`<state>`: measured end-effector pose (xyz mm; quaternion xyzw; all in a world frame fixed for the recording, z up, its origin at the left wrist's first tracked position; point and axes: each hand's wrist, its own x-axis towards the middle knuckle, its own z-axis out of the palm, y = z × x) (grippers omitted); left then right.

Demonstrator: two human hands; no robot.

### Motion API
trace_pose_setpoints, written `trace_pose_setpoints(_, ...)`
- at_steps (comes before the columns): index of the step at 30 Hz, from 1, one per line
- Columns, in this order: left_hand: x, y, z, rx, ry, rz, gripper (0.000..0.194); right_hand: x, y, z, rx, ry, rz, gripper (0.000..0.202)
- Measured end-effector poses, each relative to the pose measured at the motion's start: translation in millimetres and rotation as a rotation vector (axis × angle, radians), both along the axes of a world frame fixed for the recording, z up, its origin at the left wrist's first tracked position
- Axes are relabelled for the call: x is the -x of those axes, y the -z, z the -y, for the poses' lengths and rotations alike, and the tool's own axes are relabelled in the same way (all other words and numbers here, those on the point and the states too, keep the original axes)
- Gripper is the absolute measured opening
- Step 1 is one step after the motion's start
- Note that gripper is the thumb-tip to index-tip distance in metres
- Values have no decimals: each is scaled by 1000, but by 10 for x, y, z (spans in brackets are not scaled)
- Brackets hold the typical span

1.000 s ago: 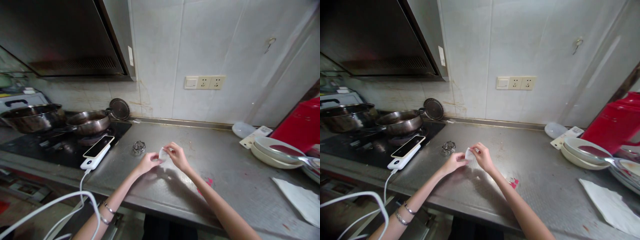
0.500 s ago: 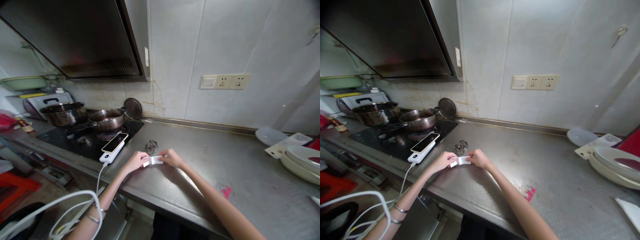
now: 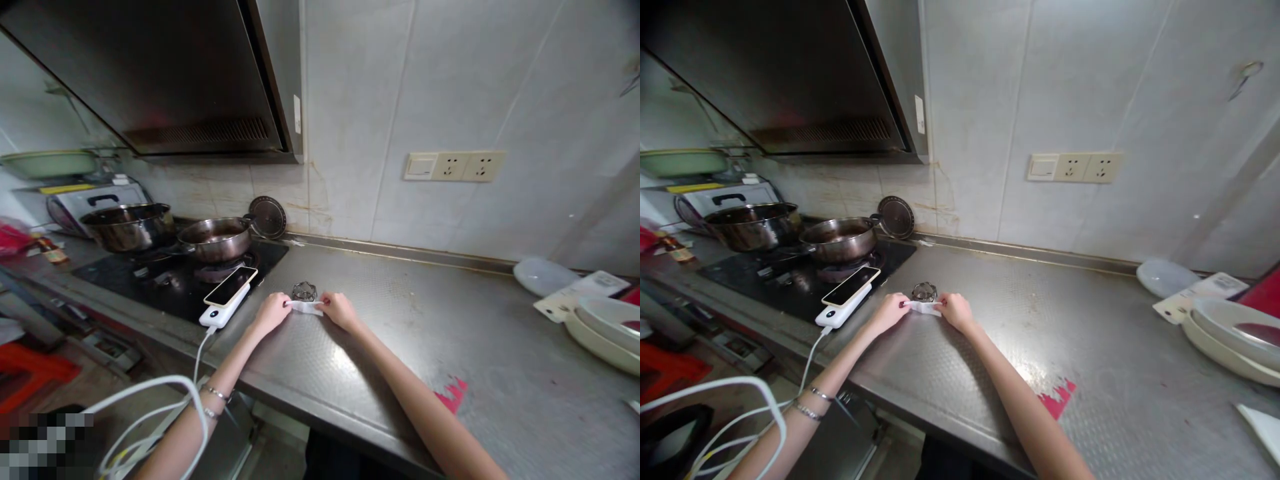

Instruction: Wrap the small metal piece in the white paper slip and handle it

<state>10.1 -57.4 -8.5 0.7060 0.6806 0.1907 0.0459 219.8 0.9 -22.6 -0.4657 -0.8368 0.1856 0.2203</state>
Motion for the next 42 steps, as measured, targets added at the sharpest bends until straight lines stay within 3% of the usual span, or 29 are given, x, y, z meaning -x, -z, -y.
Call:
trace_pose_setpoints(2,-8,15,-20,-18,-20,-10,19,21,5,-31,-3,11,-3,15)
trace_pose_setpoints(7,-7,74,-64,4,-51,22,89,57,29,-85,-3,11,-26,15)
trace_pose_setpoints(10,15,108,-140,64,-41,123,107,51,63,-126,1,-13,-55,16)
trace_pose_setpoints(12,30,121,-196,79,-1,203,106,37,101,-174,9,-75,-109,32)
trace_pose_setpoints(16,52,144,-268,71,52,270,88,22,194,-307,-23,-202,-224,88)
trace_pose_setpoints(19,57,167,-288,60,64,293,79,50,230,-386,-29,-245,-246,103)
trace_pose_setpoints(23,65,164,-306,44,76,308,74,123,208,-448,12,-287,-233,99)
trace_pose_setpoints(31,201,82,-409,108,212,307,64,154,72,-518,36,-417,-282,67)
trace_pose_setpoints(42,233,26,-422,142,296,409,52,115,70,-502,11,-358,-272,69)
